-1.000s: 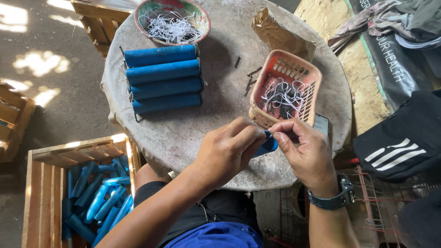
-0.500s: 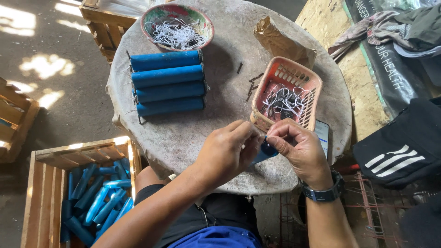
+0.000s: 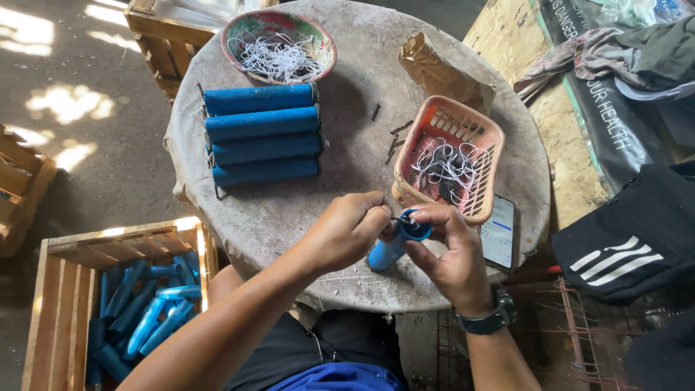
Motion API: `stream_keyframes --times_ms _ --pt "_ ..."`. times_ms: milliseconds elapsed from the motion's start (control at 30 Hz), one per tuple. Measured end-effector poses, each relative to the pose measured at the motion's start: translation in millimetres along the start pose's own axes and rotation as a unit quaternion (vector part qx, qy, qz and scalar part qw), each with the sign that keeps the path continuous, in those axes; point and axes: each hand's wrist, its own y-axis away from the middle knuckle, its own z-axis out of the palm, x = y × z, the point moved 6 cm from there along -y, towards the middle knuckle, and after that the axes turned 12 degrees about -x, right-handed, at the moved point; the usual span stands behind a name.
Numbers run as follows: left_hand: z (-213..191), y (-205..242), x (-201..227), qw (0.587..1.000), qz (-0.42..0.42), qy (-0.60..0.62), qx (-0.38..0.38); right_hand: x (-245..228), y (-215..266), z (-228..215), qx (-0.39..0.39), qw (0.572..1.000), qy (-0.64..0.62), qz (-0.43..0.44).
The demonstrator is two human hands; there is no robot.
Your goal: Inserting wicks into blue cylindrical candle molds and assembling the components on a workshop table.
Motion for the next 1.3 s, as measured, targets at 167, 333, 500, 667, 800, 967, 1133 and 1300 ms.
stream_keyframes --times_ms 167,333,500,667,800,967,1133,1300 --pt "0.0 -0.6 8.2 0.998 -0.025 -0.049 -0.04 -4.9 7.4 -1.0 0.048 0.996 0.074 -0.025" --pt "4.3 -0.5 -1.9 0.995 -0.04 -0.048 -0.074 -2.5 10.1 0.5 0.065 0.994 0.081 -0.017" --pt "9.2 -0.2 -4.1 0.995 -0.049 -0.01 -0.089 -4.8 9.7 -0.3 0.07 0.994 0.086 -0.025" --pt "18.7 4.2 -11.9 0.993 0.004 0.093 -0.074 -0.1 12.2 0.7 0.085 0.993 0.078 -0.025" --pt "27.2 10.1 -20.4 0.992 0.027 0.119 -0.041 -0.4 12.1 5.5 0.093 0.993 0.067 -0.014" --pt "39.0 23.2 -19.5 0.979 0.07 0.192 0.026 -1.6 14.4 7.5 0.075 0.995 0.072 0.007" --pt "50.9 28.3 -22.9 0.954 0.12 0.271 0.05 -4.7 14.0 8.9 0.07 0.995 0.067 0.014" --pt "50.1 28.5 -25.3 0.951 0.126 0.282 0.036 -16.9 12.8 7.1 0.044 0.989 0.14 -0.036"
